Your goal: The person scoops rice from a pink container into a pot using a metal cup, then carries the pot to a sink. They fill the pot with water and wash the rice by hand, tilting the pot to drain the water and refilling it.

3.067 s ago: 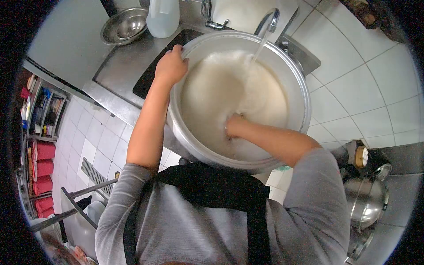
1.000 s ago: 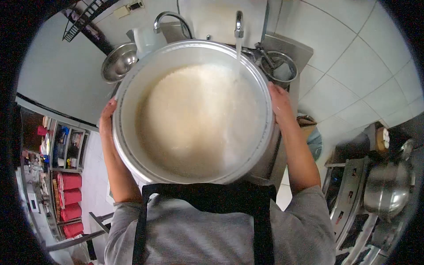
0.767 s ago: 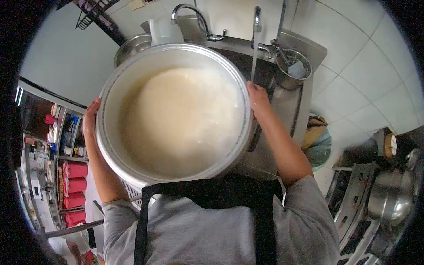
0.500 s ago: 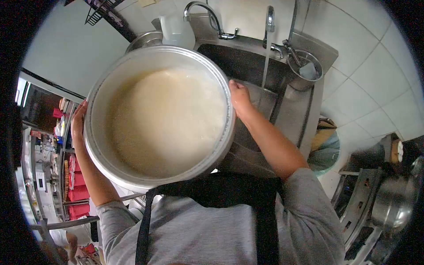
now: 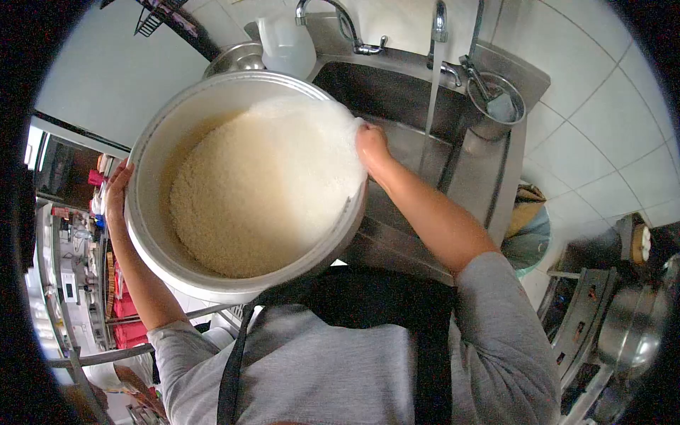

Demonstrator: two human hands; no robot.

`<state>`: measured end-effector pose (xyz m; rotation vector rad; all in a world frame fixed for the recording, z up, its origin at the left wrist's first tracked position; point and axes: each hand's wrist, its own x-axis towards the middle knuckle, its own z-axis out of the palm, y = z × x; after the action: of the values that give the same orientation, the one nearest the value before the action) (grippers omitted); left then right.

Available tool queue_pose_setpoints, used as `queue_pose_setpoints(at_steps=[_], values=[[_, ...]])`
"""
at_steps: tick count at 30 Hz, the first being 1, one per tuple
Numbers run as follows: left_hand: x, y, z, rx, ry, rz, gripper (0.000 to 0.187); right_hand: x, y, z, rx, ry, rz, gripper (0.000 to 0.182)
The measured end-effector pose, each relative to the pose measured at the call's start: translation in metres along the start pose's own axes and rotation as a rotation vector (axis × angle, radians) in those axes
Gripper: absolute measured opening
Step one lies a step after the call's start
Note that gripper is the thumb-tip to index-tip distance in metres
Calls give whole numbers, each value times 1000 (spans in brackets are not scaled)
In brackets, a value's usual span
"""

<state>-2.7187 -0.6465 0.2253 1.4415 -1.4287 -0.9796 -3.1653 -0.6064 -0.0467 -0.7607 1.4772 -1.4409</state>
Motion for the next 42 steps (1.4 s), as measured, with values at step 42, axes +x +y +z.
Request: queue_pose_setpoints(at_steps=[42], values=[[-19, 39, 33, 206, -15, 161, 37, -27, -20, -10, 56, 1, 123, 21]])
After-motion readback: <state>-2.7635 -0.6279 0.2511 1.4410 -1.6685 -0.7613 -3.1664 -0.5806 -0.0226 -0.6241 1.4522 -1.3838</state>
